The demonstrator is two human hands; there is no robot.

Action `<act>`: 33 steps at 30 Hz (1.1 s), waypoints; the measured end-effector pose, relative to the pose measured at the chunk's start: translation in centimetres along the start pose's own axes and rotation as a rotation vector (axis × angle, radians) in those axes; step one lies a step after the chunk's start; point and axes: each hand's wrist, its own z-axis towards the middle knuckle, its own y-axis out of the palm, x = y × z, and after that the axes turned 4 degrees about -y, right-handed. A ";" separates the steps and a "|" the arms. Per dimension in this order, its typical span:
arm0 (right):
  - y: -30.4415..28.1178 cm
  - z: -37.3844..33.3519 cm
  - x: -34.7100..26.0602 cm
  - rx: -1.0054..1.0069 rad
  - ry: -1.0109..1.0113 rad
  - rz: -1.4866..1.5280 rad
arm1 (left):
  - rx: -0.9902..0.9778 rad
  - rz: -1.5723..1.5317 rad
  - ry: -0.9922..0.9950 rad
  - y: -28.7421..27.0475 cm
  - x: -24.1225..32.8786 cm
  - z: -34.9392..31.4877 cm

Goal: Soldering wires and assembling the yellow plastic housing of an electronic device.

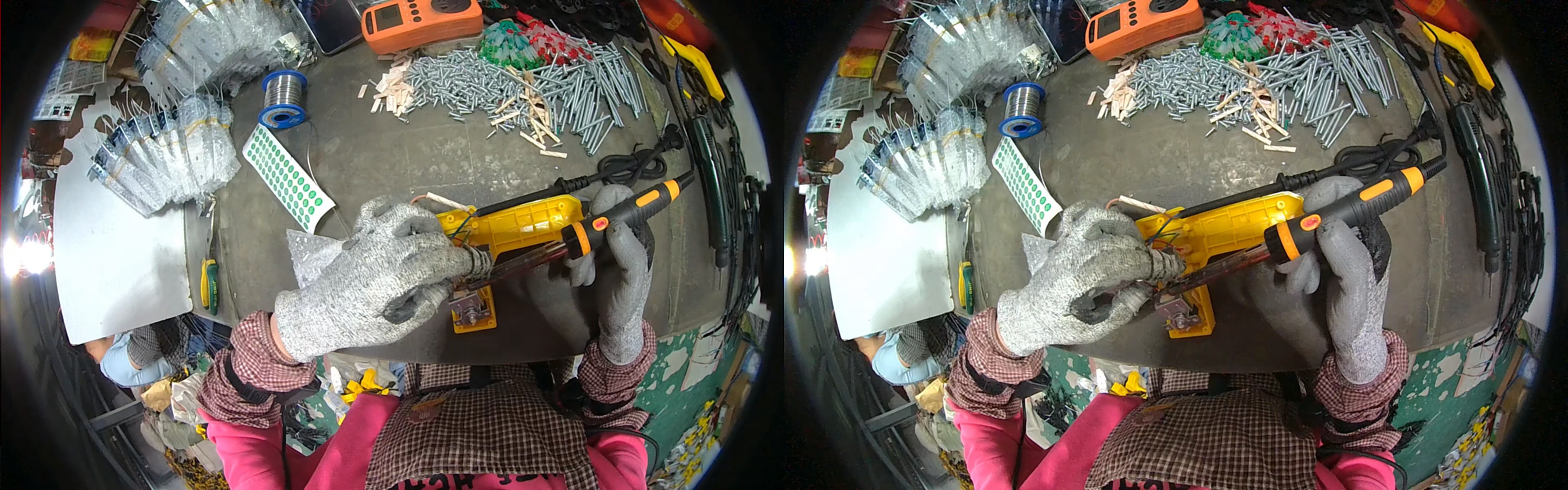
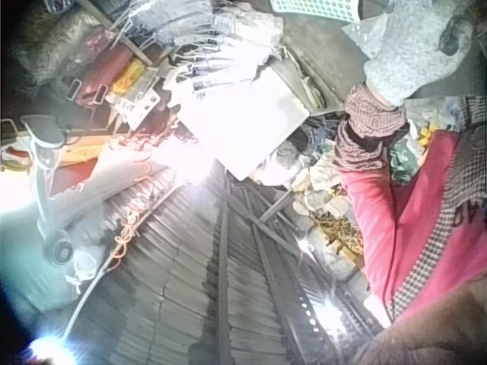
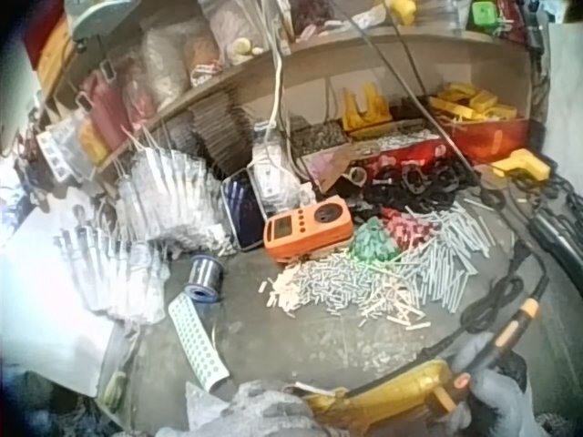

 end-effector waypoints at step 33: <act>0.9 0.2 -0.2 0.088 0.005 -0.120 | -0.015 0.156 0.059 0.6 0.8 -0.1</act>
